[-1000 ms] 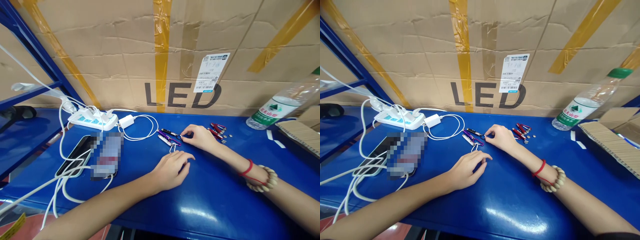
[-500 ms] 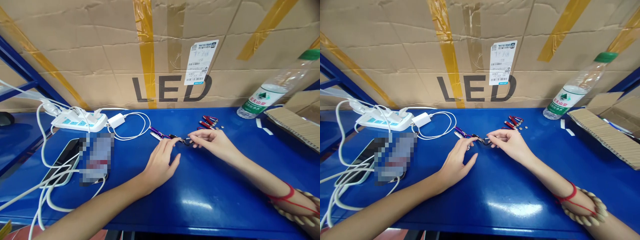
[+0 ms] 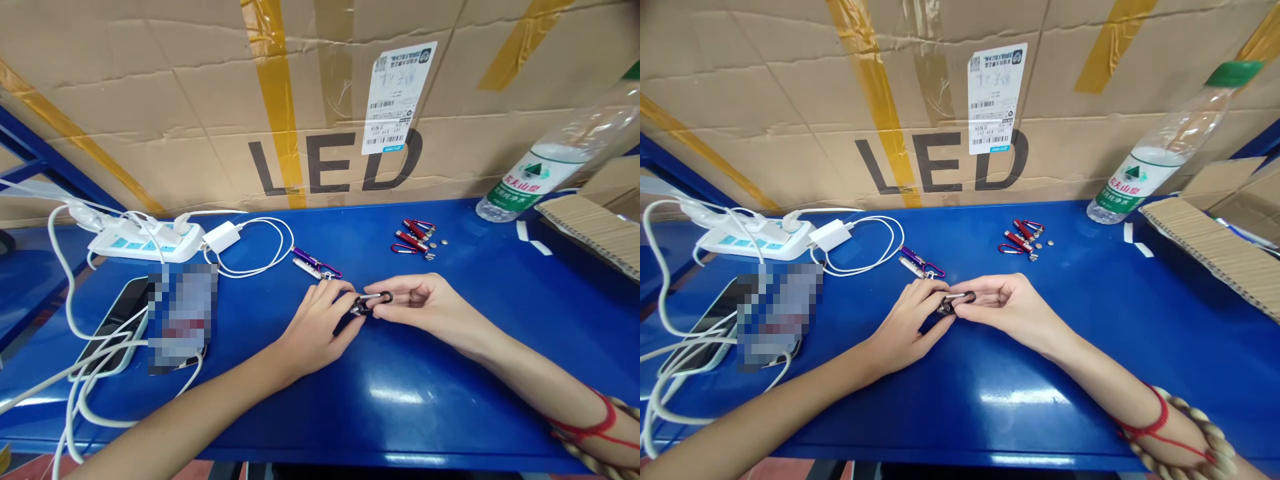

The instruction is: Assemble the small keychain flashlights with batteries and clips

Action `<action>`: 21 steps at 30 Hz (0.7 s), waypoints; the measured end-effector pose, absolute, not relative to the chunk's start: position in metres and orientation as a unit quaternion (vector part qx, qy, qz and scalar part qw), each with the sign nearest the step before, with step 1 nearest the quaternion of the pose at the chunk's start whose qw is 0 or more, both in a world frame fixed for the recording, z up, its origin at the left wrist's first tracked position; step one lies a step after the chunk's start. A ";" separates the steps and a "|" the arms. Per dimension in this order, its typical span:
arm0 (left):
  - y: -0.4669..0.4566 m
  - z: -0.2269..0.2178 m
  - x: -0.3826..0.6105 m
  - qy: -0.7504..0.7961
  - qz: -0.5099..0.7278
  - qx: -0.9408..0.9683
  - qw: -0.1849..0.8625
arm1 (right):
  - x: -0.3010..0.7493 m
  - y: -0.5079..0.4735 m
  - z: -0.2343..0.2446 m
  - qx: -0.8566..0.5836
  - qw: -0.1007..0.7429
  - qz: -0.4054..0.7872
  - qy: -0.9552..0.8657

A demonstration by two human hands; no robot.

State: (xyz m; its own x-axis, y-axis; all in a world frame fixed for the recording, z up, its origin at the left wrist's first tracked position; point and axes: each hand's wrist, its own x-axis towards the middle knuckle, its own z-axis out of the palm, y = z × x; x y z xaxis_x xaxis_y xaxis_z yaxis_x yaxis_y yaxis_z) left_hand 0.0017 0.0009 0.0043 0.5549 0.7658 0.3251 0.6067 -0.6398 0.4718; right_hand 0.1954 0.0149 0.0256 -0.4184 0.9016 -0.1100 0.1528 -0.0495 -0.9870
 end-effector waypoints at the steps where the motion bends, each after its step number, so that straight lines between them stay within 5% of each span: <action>1: 0.001 0.005 0.002 0.395 0.257 0.868 0.160 | 0.195 0.014 0.026 -0.430 0.328 0.567 -0.622; 8: 0.002 0.008 0.001 0.402 0.257 0.856 0.202 | 0.191 0.006 0.031 -0.447 0.388 0.339 -0.732; 21: 0.000 0.010 0.004 0.426 0.358 0.799 0.228 | 0.190 0.006 0.024 -0.384 0.436 0.181 -0.794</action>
